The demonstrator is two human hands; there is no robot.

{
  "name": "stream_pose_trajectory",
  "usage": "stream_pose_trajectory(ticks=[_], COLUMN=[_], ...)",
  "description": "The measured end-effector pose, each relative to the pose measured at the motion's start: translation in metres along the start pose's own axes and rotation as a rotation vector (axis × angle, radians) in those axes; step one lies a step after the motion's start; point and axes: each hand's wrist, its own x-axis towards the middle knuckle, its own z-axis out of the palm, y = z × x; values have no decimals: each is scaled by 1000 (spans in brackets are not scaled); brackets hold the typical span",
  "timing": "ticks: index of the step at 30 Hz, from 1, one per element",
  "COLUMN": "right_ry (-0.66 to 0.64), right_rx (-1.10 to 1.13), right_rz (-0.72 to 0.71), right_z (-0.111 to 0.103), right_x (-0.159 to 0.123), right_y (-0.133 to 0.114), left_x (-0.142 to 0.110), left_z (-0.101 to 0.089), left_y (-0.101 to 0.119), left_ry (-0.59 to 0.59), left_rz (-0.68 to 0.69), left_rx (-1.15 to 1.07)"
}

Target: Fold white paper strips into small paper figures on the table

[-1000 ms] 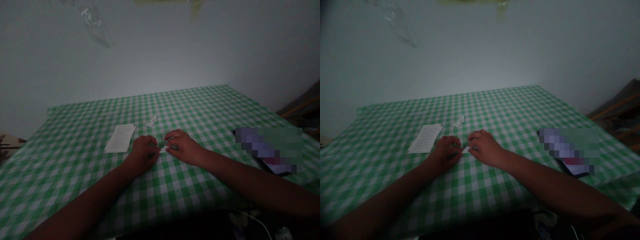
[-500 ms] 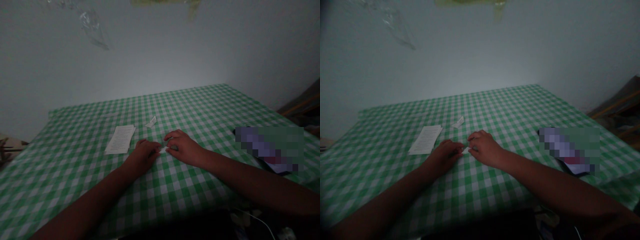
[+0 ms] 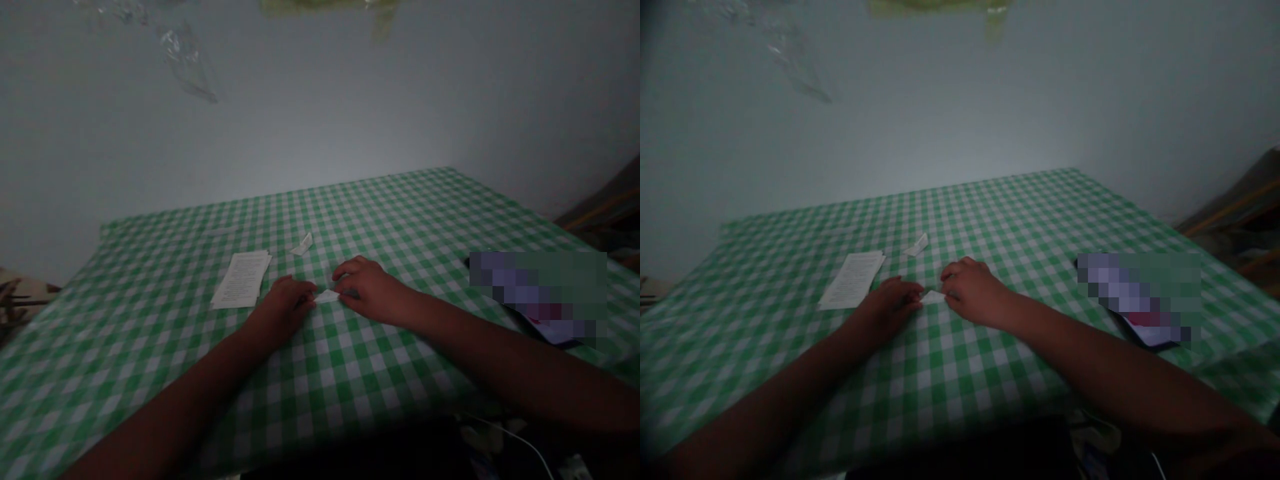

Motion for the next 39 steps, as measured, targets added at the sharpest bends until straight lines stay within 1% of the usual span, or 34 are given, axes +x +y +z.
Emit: stream_pose_trajectory(ticks=[4,8,15,21,24,26,30,35,39], right_ry=[-43,-54,-28,85,91,91,83,122,84], right_rx=[-32,-11,-10,28,109,122,95,41,31], right_rz=[17,31,39,65,51,47,55,70,66], right_z=[-8,-11,0,0,-1,0,2,1,3], right_x=[0,0,0,0,-1,-1,-3,-3,-2], right_y=[0,-1,3,-1,-7,-10,-13,-16,-16], left_x=[1,2,2,1,1,0,1,1,1], left_z=[-3,-5,-5,-4,-3,-3,-4,-6,-5], left_y=[-3,-2,1,-1,-1,-1,0,3,2], left_ry=[5,-9,-10,3,17,26,16,-18,-11], left_rz=[14,30,49,27,11,2,-13,-47,-30], left_rx=[32,46,64,61,59,51,36,57,45])
